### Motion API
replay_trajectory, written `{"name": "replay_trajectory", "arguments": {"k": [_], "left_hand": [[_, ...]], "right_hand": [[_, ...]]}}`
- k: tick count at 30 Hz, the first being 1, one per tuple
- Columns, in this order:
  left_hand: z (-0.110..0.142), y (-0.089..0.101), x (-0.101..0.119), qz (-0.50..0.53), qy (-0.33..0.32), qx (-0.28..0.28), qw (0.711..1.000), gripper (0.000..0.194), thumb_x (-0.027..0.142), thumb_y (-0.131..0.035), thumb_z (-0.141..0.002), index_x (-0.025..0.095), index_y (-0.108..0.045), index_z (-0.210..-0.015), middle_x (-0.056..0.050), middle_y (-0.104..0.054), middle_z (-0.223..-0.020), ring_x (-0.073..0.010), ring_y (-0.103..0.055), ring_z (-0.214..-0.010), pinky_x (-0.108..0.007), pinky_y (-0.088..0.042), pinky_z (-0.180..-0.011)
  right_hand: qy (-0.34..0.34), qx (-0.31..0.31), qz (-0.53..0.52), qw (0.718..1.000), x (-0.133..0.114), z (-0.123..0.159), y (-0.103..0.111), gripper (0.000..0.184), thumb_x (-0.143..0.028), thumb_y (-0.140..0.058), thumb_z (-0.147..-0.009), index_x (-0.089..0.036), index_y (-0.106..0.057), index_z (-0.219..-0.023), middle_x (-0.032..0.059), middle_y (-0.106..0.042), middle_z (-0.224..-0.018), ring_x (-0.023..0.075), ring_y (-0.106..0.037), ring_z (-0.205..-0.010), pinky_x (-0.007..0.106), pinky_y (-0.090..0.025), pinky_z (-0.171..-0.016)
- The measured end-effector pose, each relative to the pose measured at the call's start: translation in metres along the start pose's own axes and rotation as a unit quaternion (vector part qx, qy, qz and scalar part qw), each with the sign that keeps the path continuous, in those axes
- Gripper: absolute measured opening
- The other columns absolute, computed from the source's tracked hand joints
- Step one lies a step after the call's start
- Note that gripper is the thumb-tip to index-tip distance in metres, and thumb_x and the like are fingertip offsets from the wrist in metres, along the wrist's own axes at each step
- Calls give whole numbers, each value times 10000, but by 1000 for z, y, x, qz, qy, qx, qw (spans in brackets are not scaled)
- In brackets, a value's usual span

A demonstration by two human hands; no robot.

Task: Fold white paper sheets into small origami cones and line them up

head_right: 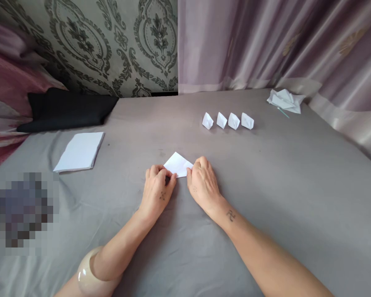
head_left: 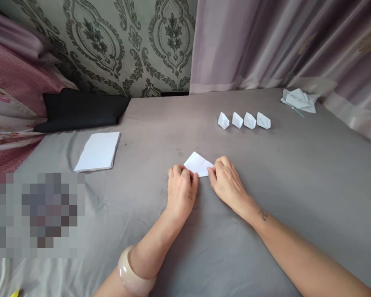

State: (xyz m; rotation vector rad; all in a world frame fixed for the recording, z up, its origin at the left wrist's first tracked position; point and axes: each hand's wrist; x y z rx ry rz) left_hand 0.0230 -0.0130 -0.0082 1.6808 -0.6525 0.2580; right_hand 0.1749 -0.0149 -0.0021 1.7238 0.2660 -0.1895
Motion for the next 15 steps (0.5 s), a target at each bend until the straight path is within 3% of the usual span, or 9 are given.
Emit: {"name": "replay_trajectory", "arguments": {"k": [8,12,15], "left_hand": [[-2,0,1,-42,-9,-18,999,147,251,-471,-905,147,-548,-835,-116,-515,-968,-229,-433,-844,-378,-438,-788],[-3,3,3,-37,-26,-45,998,165,201,-395,-925,148,-543,-975,-105,-513,-965,-216,-415,-820,-366,-419,-791],[-3,3,4,-27,-38,-60,997,273,157,-350,-927,213,-561,-1092,-85,-512,-1001,-208,-411,-825,-356,-405,-800]], "right_hand": [[4,-11,12,1000,1,0,0,209,-278,-412,-927,-125,-547,-880,125,-537,-932,248,-549,-854,354,-457,-744],[8,-9,9,1000,3,1,-2,209,-284,-405,-933,-132,-539,-880,126,-533,-945,247,-546,-866,349,-458,-734],[5,-3,8,1000,3,2,-4,193,-289,-421,-928,-141,-534,-878,122,-529,-948,241,-545,-858,344,-458,-721]]}}
Point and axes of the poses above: each hand's wrist, its own z-axis away from the middle knuckle, its own y-axis out of the back of the hand, x = y × z
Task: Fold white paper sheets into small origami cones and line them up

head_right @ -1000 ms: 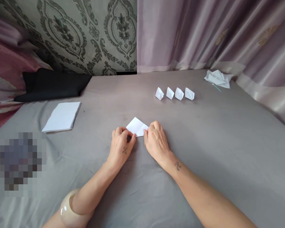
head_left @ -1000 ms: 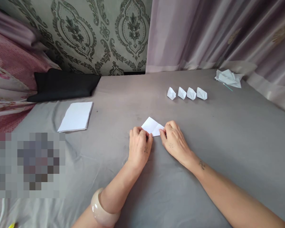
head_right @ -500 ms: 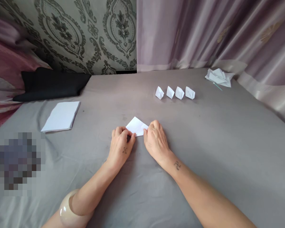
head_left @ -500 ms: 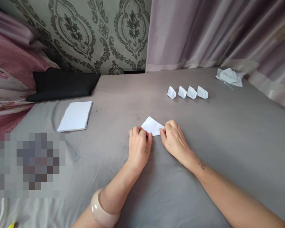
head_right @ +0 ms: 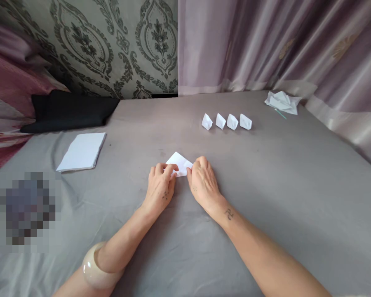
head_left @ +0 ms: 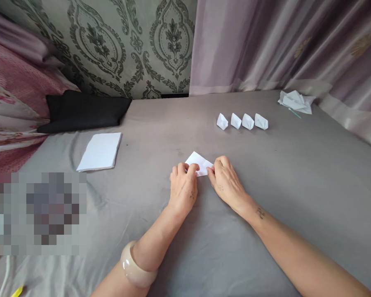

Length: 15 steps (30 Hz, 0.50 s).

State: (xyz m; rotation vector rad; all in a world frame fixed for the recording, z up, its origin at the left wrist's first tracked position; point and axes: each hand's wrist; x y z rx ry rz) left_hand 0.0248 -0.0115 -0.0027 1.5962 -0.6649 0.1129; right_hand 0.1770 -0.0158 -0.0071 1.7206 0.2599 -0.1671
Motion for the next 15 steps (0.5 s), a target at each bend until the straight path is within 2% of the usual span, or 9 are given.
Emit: {"name": "replay_trajectory", "arguments": {"k": [4,10,13,15], "left_hand": [[0,1,-1,-3,-6,-18,1000,385,134,-347,-916,300,-609,-1144,-73,-523,-1012,-212,-412,-832,-357,-390,-794],[-2,-3,-6,26,4,-5,1000,370,191,-387,-927,330,-669,-1123,-79,-533,-1011,-211,-426,-858,-342,-382,-791],[-3,-7,-9,35,8,-1,999,356,216,-403,-927,344,-686,-1103,-76,-533,-995,-210,-422,-854,-340,-378,-798],[-4,-8,-9,38,11,1,999,349,230,-411,-926,349,-692,-1093,-75,-531,-985,-210,-418,-851,-340,-377,-800]], "right_hand": [[-13,5,16,1000,-3,3,1,188,-299,-426,-929,-147,-533,-896,116,-529,-964,233,-552,-845,339,-454,-703],[-58,7,28,998,6,9,10,233,-361,-446,-930,-148,-538,-908,120,-532,-977,239,-567,-839,340,-454,-672],[-63,23,5,998,16,10,13,178,-313,-473,-920,-154,-551,-913,113,-539,-980,225,-572,-810,341,-463,-684],[-37,49,-19,998,16,12,15,148,-239,-445,-927,-160,-565,-960,111,-554,-1003,221,-574,-845,339,-472,-722]]}}
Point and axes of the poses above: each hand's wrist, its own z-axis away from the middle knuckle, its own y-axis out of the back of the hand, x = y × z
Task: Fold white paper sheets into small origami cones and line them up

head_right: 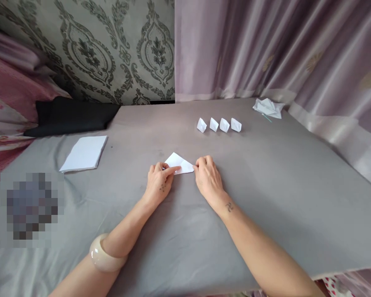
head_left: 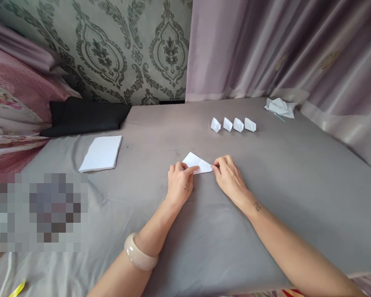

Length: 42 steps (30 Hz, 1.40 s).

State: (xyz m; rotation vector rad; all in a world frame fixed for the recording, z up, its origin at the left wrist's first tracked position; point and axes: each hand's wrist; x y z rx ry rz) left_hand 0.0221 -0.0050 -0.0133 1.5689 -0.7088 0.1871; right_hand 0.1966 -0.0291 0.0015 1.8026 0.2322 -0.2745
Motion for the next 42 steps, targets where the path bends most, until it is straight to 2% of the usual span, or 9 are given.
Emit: {"name": "replay_trajectory", "arguments": {"k": [3,6,10,19,26,31,34,39,42], "left_hand": [[0,1,1,0,2,-3,1000,351,234,-410,-923,348,-700,-1085,-80,-529,-981,-213,-418,-855,-344,-376,-801],[0,4,2,-3,3,-7,1000,350,227,-427,-911,354,-692,-1101,-83,-525,-988,-218,-422,-873,-360,-375,-813],[0,3,-1,9,8,5,1000,326,268,-437,-910,350,-689,-1100,-81,-515,-985,-219,-436,-897,-378,-379,-825],[1,6,0,-16,26,2,1000,309,309,-440,-914,375,-677,-1100,-81,-500,-989,-229,-441,-877,-392,-379,-809],[-6,8,-6,25,89,38,995,551,342,-629,-771,95,-533,-1255,-180,-459,-1186,-287,-454,-1075,-420,-392,-928],[-14,18,-5,115,148,41,981,219,310,-551,-809,154,-650,-927,-84,-611,-915,-204,-567,-842,-339,-452,-787],[-13,25,-1,158,187,42,969,178,335,-531,-813,182,-624,-813,-25,-636,-743,-168,-585,-701,-282,-438,-669],[-2,29,4,183,241,73,950,151,319,-528,-801,194,-522,-884,-1,-638,-685,-144,-604,-567,-239,-411,-542],[4,29,11,211,242,58,945,157,260,-480,-818,196,-458,-959,28,-612,-574,-138,-603,-507,-213,-387,-492]], "right_hand": [[86,30,-26,996,-16,8,4,262,-127,-348,-939,-169,-572,-1070,111,-574,-1073,223,-553,-977,344,-464,-840],[149,-15,-26,988,-40,22,5,283,-176,-364,-952,-151,-544,-1170,123,-574,-1135,236,-544,-1025,351,-472,-858],[149,-58,13,987,-56,34,4,354,-216,-370,-952,-71,-492,-1251,178,-555,-1174,270,-531,-1049,392,-480,-856],[129,-72,87,985,-52,32,11,397,-299,-362,-953,-100,-517,-1260,153,-574,-1035,266,-518,-916,394,-476,-768],[99,-71,110,986,-46,31,11,404,-299,-347,-956,-34,-581,-1151,182,-559,-1005,290,-502,-920,399,-479,-715],[103,-60,86,989,-42,26,8,371,-276,-356,-953,-60,-571,-1164,173,-570,-1025,285,-503,-947,398,-487,-732],[104,-40,53,992,-36,20,6,340,-268,-349,-957,-118,-580,-1156,148,-582,-1067,269,-519,-972,381,-496,-739],[131,30,-40,990,-27,13,7,362,-112,-336,-924,-176,-571,-1192,113,-570,-1191,240,-495,-1109,367,-484,-867],[172,12,-89,981,-27,14,7,396,-61,-350,-891,-179,-572,-1197,109,-572,-1198,225,-494,-1133,375,-471,-932]]}}
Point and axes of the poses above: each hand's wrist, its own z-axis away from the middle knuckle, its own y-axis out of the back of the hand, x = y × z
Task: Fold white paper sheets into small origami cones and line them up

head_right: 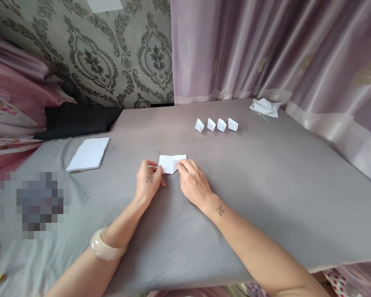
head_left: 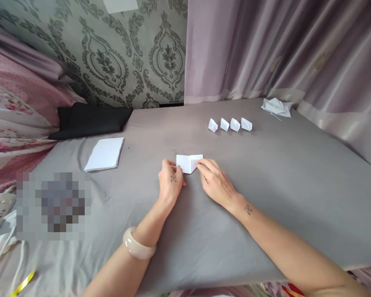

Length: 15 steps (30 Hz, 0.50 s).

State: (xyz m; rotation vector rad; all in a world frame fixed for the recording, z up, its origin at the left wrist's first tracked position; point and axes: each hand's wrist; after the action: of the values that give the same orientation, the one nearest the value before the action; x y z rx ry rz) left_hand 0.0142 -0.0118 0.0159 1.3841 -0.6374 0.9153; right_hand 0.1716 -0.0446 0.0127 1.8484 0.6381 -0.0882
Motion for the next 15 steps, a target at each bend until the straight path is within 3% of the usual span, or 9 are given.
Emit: {"name": "replay_trajectory", "arguments": {"k": [3,6,11,15], "left_hand": [[11,-3,4,4,2,-36,999,135,215,-442,-822,198,-448,-956,39,-606,-542,-117,-561,-432,-202,-374,-463],[21,-7,6,9,-13,-77,997,145,221,-428,-831,195,-473,-966,11,-658,-670,-90,-519,-386,-211,-386,-456],[32,-8,4,-37,-62,-99,992,188,189,-466,-789,193,-581,-937,-12,-661,-765,-116,-570,-533,-233,-409,-534],[35,-6,2,-85,-113,-122,982,312,105,-467,-733,203,-575,-1008,2,-627,-788,-119,-560,-592,-239,-416,-580]], "right_hand": [[9,-34,-17,999,-1,1,-2,385,-60,-352,-889,-160,-572,-1188,119,-575,-1185,217,-501,-1129,372,-469,-950],[10,-57,-17,998,3,1,-3,379,-40,-340,-880,-138,-579,-1157,123,-578,-1167,207,-508,-1115,360,-464,-955],[26,-96,-42,994,18,1,3,439,11,-340,-830,-161,-584,-1152,104,-573,-1216,195,-505,-1149,364,-480,-937],[46,-115,-68,990,27,1,10,442,-2,-354,-835,-192,-612,-1140,87,-549,-1254,191,-506,-1161,360,-499,-907]]}}
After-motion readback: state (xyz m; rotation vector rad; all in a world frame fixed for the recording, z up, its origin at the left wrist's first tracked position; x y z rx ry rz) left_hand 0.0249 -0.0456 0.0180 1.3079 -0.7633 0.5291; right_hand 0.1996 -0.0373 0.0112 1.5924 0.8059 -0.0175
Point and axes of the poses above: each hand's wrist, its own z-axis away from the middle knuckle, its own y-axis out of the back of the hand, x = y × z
